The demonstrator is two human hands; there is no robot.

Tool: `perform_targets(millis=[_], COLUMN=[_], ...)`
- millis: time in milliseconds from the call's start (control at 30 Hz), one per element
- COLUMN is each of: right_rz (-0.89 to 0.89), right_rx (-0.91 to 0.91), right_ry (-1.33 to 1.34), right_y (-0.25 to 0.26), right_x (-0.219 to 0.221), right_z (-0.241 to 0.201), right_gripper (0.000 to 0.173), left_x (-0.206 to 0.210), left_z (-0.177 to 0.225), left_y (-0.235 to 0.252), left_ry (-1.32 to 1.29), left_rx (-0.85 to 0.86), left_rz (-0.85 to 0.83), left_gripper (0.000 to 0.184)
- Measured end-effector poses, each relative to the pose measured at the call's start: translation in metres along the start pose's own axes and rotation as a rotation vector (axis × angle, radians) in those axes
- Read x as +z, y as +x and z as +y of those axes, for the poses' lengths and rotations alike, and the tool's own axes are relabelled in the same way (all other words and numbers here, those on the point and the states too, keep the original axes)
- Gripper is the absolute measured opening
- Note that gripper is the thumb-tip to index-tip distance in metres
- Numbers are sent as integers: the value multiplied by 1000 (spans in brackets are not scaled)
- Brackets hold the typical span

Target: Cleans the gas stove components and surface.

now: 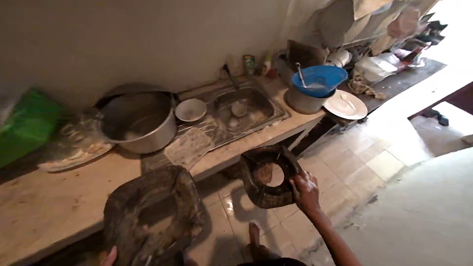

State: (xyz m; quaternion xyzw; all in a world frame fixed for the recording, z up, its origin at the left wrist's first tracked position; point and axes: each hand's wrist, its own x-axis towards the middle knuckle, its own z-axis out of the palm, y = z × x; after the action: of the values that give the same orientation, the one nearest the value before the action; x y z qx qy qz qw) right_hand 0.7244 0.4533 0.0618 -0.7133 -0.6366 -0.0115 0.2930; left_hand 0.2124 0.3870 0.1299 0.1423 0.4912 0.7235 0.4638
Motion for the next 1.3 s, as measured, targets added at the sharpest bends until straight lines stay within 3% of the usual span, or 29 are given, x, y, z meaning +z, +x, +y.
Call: perform_targets(millis=[133, 233, 367, 500, 600, 700, 867, 967, 1133, 1300], right_rz=[-4, 14, 53, -89, -187, -153, -171, -144, -162, -144], right_rx=[91, 143, 182, 368, 501, 528, 558, 543, 562, 363], right_ry=[-49, 1, 77, 164, 139, 2, -149, -187, -146, -116], right_y=[26, 48, 109, 214, 302, 386, 478, 506, 535, 537], right_x=[-14, -2, 35, 84, 128, 180, 236, 259, 276, 248], right_z=[79, 112, 124, 116, 117, 135, 177, 202, 199, 181], right_gripper=[17, 20, 22, 30, 38, 42, 46, 46, 47, 54], left_x=[93, 157, 211, 254, 278, 297, 315, 326, 348, 375], left_z=[-58, -81, -115, -143, -160, -171, -170, -175, -194, -214], left_y=[15, 23, 50, 82, 108, 127, 141, 141, 127, 117], left_ry=[40, 90, 158, 201, 193, 195, 237, 230, 180, 144], left_rx=[-83, -113, -61, -24, -17, 11, 2, 10, 52, -8], left_rz=[-20, -4, -5, 49, 87, 103, 146, 175, 292, 322], left_gripper=[32, 28, 31, 30, 31, 27, 28, 27, 29, 28])
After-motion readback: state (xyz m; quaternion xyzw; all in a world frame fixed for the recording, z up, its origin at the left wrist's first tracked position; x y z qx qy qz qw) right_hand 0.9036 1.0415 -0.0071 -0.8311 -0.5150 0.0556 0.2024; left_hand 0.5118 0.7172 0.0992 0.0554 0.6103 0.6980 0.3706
